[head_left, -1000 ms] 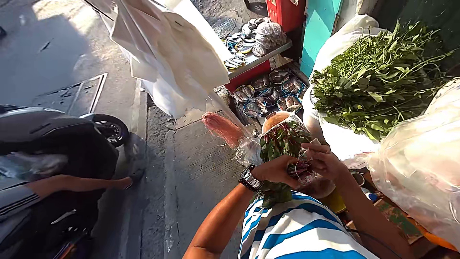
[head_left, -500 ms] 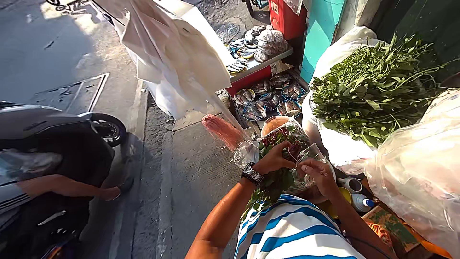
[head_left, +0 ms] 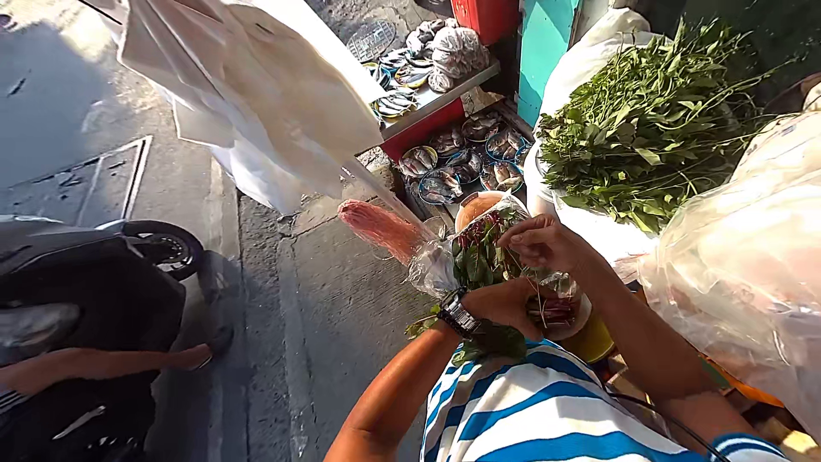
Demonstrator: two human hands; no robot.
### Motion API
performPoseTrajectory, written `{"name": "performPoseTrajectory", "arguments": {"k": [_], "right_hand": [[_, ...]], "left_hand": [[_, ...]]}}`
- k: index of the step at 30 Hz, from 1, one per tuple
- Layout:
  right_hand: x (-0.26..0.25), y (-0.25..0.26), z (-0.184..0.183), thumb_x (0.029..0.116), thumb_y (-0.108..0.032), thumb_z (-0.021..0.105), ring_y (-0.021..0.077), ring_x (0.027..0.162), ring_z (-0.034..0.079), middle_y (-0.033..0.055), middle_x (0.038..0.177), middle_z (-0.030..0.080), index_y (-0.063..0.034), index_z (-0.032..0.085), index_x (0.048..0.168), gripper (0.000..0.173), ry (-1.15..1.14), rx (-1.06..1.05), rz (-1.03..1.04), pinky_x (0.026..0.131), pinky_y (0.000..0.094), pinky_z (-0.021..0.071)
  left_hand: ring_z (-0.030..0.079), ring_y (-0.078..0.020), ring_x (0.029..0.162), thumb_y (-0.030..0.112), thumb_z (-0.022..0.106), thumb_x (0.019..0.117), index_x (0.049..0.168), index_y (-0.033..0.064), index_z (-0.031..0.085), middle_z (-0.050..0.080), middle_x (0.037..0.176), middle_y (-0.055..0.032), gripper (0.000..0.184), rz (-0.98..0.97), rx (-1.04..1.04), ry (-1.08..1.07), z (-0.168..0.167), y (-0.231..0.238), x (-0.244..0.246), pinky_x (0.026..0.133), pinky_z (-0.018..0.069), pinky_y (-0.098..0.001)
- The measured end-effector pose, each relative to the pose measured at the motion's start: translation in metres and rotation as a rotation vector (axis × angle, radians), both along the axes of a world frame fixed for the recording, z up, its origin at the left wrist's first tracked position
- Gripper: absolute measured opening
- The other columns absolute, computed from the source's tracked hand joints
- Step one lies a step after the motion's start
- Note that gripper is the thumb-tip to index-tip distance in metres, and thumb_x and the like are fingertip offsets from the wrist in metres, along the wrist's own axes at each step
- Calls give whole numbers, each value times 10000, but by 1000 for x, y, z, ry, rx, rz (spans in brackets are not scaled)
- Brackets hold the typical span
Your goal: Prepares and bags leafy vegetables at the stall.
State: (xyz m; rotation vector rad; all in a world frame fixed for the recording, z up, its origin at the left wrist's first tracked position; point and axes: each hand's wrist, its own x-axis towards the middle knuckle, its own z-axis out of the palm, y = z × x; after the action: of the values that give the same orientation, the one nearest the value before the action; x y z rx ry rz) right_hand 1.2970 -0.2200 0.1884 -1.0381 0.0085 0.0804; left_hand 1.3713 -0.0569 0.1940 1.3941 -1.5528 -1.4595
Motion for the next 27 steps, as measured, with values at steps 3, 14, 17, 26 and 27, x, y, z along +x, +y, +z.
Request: {"name": "performPoseTrajectory", "arguments": {"k": [3,14,17,26,27], "right_hand": [[-16,-3,-30,993,-163,571,-37,475,428,-108,589,519,-81,763,1135,252,-84,225,-4,453,135,358],[-64,49,-40,989,-83,575,58,877,713,73,965,760,7,762,1058,218,-448,-842,-514,844,228,600],[-58,51,-48,964,-70,614,74,771,729,55,863,750,54,715,971,160,-197,-698,-523,760,260,632],[-29,42,-9,962,-42,635,124,721,715,56,814,730,18,713,959,98,172,-538,-220,731,295,623],[-25,39,-4,950,-34,635,116,759,703,48,840,721,17,716,946,96,142,-482,-212,767,288,610]], "left_hand": [[693,-53,854,-58,812,721,1119,-8,688,741,971,-27,419,42,-8,227,8,13,19,805,588,-242],[678,-32,961,-31,780,776,1215,4,649,723,1070,-5,459,418,-91,180,-18,3,52,902,569,-250],[676,-52,940,1,813,749,1188,-2,646,713,1050,-39,470,502,-64,113,-29,-4,50,879,570,-268],[687,-375,964,118,762,845,1118,-63,683,706,996,-237,337,371,-68,-403,-56,-10,40,870,521,-578],[678,-379,972,133,796,816,1089,-68,679,699,992,-236,359,359,-29,-418,-56,-8,34,867,512,-588]]}}
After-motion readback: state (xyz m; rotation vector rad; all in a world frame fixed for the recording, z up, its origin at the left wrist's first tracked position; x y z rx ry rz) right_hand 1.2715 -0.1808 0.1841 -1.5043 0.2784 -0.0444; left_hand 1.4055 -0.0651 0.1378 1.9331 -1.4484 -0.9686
